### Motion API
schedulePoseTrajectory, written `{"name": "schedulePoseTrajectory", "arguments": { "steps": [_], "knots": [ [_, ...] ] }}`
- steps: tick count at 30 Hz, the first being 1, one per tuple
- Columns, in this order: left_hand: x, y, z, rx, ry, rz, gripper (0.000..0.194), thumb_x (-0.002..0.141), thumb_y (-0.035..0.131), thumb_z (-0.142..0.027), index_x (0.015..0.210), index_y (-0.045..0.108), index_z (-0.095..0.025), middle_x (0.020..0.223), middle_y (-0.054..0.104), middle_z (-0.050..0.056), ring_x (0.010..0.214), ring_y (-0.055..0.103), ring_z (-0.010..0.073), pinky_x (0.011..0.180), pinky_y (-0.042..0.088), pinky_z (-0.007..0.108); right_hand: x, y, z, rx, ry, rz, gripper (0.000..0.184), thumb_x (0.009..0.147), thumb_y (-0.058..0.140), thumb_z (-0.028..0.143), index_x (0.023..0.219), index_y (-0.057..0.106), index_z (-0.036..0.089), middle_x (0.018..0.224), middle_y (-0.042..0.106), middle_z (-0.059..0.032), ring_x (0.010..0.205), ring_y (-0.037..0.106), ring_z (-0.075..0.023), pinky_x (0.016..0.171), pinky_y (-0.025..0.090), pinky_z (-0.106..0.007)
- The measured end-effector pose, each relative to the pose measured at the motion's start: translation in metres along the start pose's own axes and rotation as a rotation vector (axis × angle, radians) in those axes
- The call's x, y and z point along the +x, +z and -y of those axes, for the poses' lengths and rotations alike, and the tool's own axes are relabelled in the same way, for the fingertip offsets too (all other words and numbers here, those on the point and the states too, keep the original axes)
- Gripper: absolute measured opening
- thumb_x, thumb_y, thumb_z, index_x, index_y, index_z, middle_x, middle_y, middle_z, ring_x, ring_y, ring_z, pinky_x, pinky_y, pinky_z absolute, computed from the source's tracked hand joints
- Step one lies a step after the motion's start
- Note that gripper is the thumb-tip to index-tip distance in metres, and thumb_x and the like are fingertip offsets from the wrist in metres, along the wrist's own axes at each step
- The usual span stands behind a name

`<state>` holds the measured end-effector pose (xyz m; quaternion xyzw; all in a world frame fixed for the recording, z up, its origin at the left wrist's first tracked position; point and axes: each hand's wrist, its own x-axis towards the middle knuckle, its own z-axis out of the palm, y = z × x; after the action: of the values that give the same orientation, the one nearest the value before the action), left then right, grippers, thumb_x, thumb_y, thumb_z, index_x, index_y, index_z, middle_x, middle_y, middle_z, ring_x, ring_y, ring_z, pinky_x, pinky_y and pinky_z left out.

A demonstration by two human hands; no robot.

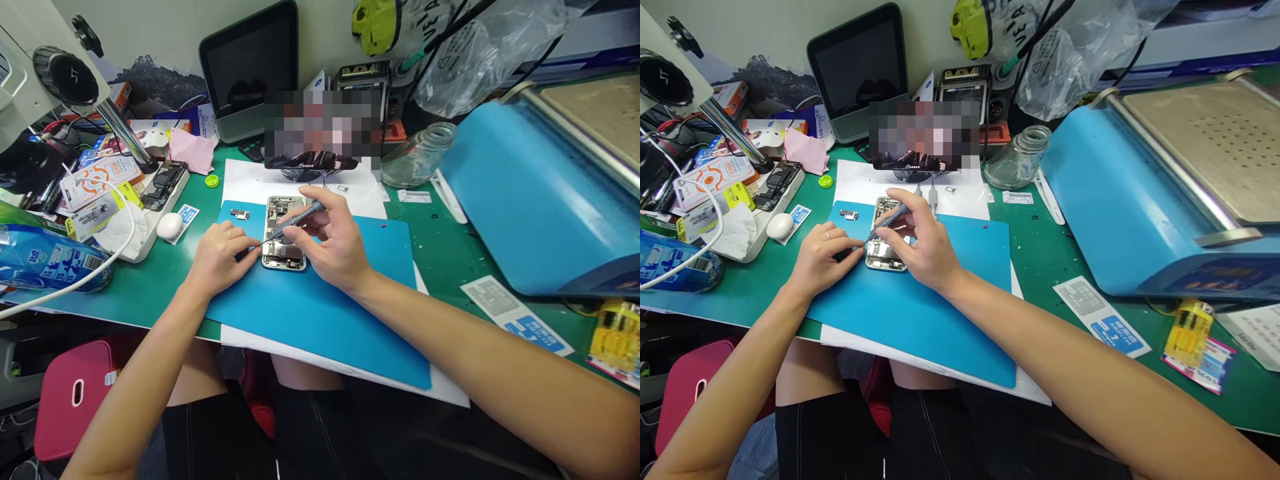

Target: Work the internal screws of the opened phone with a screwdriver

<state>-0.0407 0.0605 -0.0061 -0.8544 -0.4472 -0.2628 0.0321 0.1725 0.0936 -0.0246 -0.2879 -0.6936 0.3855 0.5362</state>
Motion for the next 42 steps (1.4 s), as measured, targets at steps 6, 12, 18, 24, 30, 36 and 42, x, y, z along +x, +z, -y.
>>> {"name": "schedulePoseTrajectory", "arguments": {
  "steps": [6,12,18,24,30,36,42],
  "knots": [
    [-0.0010,-0.0001,0.0004,0.000,-0.002,-0.003,0.015,0.095,0.061,-0.028,0.089,0.073,-0.021,0.073,0.066,0.000,0.070,0.051,0.0166,0.066,0.033,0.034,-0.0001,0.0004,-0.0005,-0.005,-0.018,0.009,0.047,0.092,0.066,0.037,0.133,0.044,0.031,0.100,0.070,-0.0017,0.088,0.071,-0.0182,0.071,0.066,-0.033],
    [-0.0005,0.0002,0.0005,-0.012,-0.006,-0.006,0.013,0.095,0.062,-0.026,0.091,0.073,-0.020,0.074,0.066,0.000,0.070,0.051,0.0164,0.065,0.033,0.033,0.0002,0.0003,-0.0012,0.007,-0.048,0.002,0.046,0.092,0.066,0.032,0.133,0.045,0.032,0.098,0.070,-0.0005,0.088,0.071,-0.0167,0.070,0.066,-0.030],
    [0.0000,-0.0004,0.0002,-0.015,-0.008,-0.012,0.014,0.095,0.061,-0.027,0.089,0.073,-0.020,0.071,0.065,0.000,0.069,0.051,0.0161,0.065,0.031,0.033,0.0000,0.0003,-0.0026,0.023,-0.048,-0.008,0.048,0.091,0.067,0.029,0.133,0.044,0.033,0.099,0.070,0.0005,0.087,0.072,-0.0167,0.071,0.067,-0.032],
    [-0.0006,0.0007,-0.0010,-0.021,0.008,-0.058,0.014,0.095,0.063,-0.027,0.088,0.073,-0.021,0.072,0.066,-0.001,0.067,0.050,0.0154,0.065,0.032,0.033,-0.0006,-0.0005,-0.0015,0.036,-0.020,-0.023,0.049,0.091,0.069,0.028,0.133,0.045,0.033,0.100,0.071,0.0004,0.090,0.073,-0.0165,0.076,0.066,-0.032],
    [0.0000,0.0004,-0.0027,-0.043,-0.003,-0.077,0.013,0.094,0.064,-0.028,0.087,0.072,-0.020,0.072,0.066,0.000,0.067,0.050,0.0152,0.065,0.033,0.033,-0.0006,-0.0016,0.0025,0.018,-0.013,-0.028,0.045,0.091,0.069,0.031,0.130,0.046,0.032,0.100,0.071,-0.0005,0.091,0.074,-0.0169,0.074,0.067,-0.031],
    [0.0000,0.0003,-0.0035,-0.051,-0.008,-0.078,0.013,0.094,0.065,-0.028,0.086,0.072,-0.021,0.071,0.065,-0.001,0.067,0.050,0.0153,0.065,0.034,0.033,-0.0014,-0.0014,0.0028,0.016,-0.019,-0.042,0.045,0.091,0.069,0.031,0.129,0.046,0.033,0.100,0.071,-0.0004,0.090,0.074,-0.0166,0.073,0.066,-0.030],
    [-0.0001,0.0004,-0.0034,-0.048,-0.002,-0.074,0.015,0.094,0.064,-0.029,0.085,0.072,-0.021,0.070,0.065,-0.001,0.067,0.050,0.0153,0.065,0.034,0.033,-0.0016,-0.0014,0.0020,0.008,-0.022,-0.042,0.046,0.091,0.069,0.033,0.130,0.046,0.032,0.100,0.071,-0.0006,0.090,0.074,-0.0170,0.073,0.066,-0.030]
  ]
}}
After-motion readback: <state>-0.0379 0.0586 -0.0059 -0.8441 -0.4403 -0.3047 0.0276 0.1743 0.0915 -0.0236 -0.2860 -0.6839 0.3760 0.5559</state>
